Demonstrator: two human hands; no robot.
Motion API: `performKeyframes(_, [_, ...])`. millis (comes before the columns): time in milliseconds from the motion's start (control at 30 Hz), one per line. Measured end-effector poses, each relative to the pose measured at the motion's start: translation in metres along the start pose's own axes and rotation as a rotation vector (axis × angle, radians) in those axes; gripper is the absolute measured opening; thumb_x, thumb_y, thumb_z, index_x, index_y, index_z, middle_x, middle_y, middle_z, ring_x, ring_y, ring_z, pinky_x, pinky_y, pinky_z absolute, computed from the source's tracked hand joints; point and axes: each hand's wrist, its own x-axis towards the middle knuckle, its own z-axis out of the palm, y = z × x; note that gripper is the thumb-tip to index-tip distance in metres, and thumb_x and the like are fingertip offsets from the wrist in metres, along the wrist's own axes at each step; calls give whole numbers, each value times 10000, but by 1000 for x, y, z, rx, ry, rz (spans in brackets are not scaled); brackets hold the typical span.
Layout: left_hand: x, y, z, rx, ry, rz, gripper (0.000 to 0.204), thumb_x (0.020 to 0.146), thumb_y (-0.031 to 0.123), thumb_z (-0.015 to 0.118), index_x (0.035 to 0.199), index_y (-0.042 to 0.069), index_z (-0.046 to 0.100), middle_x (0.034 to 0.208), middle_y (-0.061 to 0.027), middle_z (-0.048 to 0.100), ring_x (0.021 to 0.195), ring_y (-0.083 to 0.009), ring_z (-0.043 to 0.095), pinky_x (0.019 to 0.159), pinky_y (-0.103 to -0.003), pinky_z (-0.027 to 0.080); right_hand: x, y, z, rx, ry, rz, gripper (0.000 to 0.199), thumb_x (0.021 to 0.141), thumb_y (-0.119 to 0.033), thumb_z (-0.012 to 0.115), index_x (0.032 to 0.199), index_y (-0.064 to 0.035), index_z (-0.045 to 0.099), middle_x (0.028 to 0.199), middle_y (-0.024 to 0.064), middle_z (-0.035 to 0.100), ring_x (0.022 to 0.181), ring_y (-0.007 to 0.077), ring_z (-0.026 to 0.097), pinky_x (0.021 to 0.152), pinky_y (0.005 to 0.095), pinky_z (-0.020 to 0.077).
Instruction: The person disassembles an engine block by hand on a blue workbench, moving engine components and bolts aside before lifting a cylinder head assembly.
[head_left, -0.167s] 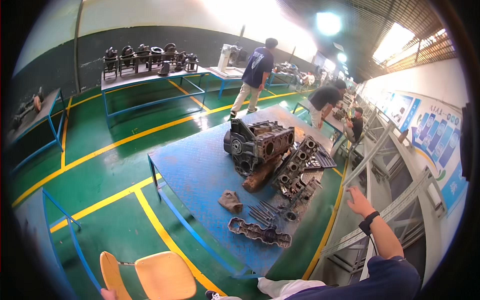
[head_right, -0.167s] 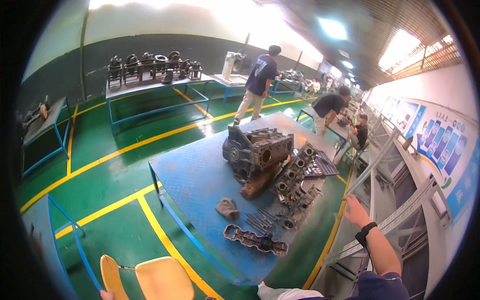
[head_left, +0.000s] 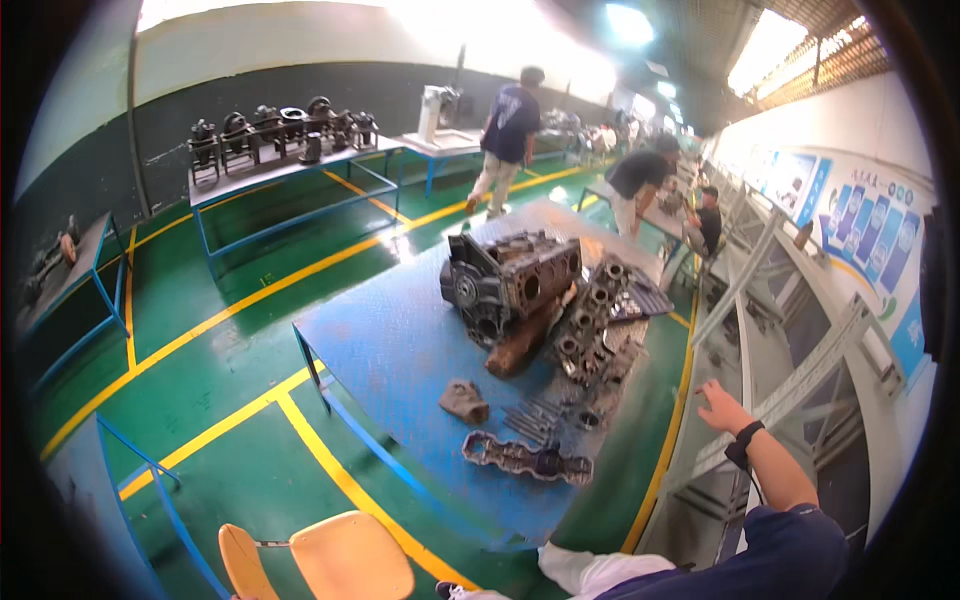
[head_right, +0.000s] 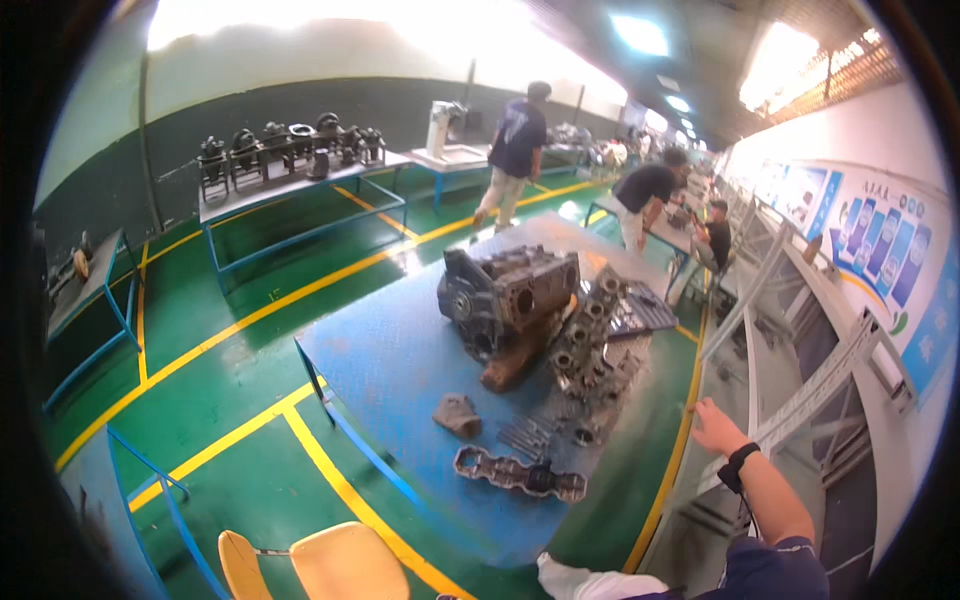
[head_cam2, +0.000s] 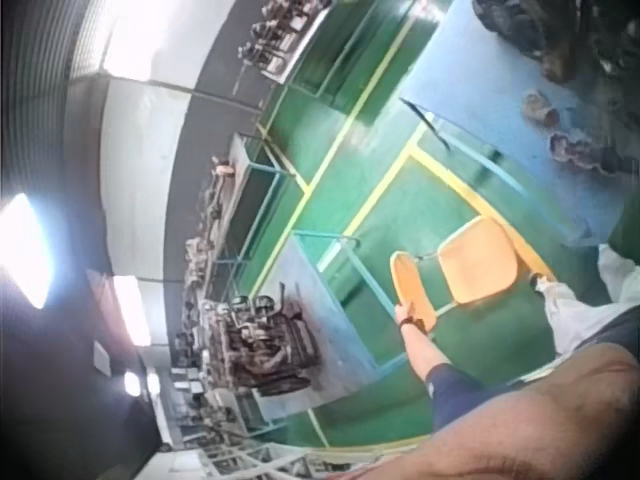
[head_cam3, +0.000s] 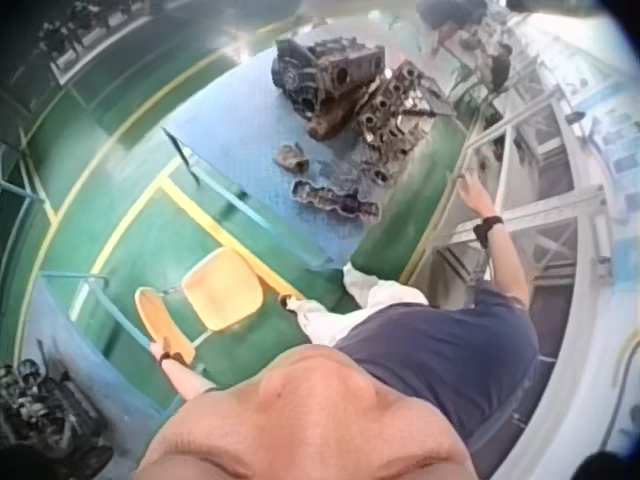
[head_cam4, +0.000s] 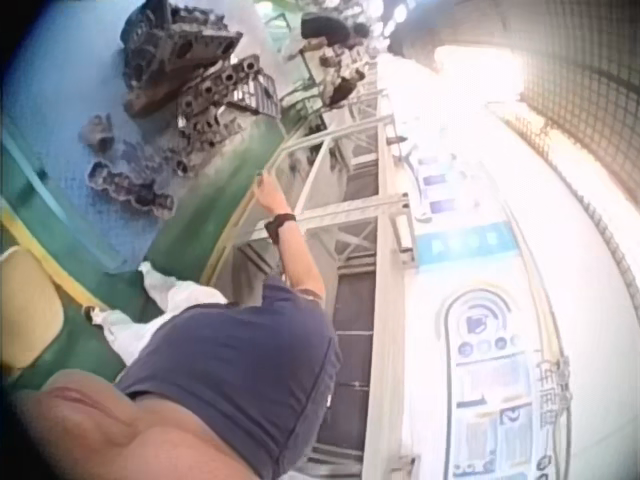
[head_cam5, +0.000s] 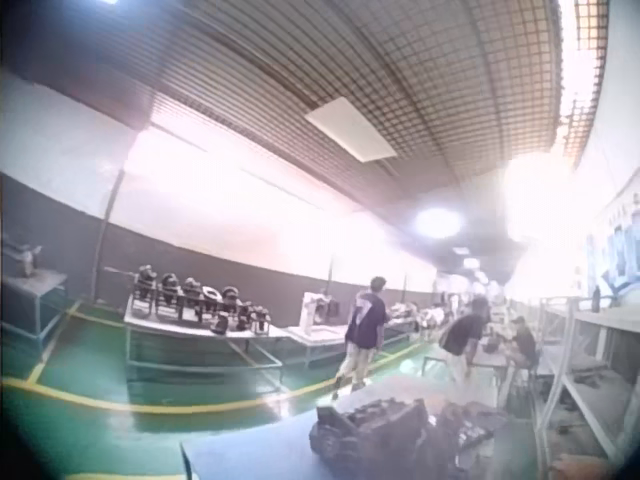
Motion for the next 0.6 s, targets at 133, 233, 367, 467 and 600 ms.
performKeyframes(133, [-8,-7,8,-224,-124,12,254,774,87,679,1012,-3,671,799,-105,653,664,-234,562,603,-410,510,-50,30,33,49,-97,54,391,809,-164,634,1171,-41,550,1207,218,484,1091,432,537,945,457,464])
performKeyframes(233, [-22,7,-2,-109,-332,-128,262,775,67,674,1016,-30,649,867,-131,666,708,-269,587,605,-440,520,-74,22,40,148,-156,141,366,813,-167,627,1146,-34,553,1235,214,478,1112,428,534,959,447,460])
performKeyframes(367, [-103,133,25,-313,-535,-185,268,790,45,641,1038,-57,628,873,-156,657,709,-301,611,584,-467,516,-150,59,56,138,12,152,309,821,-163,633,1101,-47,569,1168,186,500,1019,389,571,878,445,483])
performKeyframes(467, [-127,109,13,-385,-565,-138,296,794,95,667,1036,-72,631,860,-154,664,705,-289,626,574,-444,522,-150,50,78,280,-66,171,297,842,-179,612,1103,-42,575,1146,182,504,1005,378,570,889,427,478])
performKeyframes(600, [-221,217,7,-231,-522,44,302,782,152,730,979,-67,666,836,-123,681,636,-221,621,520,-377,510,-196,60,79,372,-47,330,289,849,-174,607,1103,-38,590,1122,170,514,984,363,575,862,430,481])
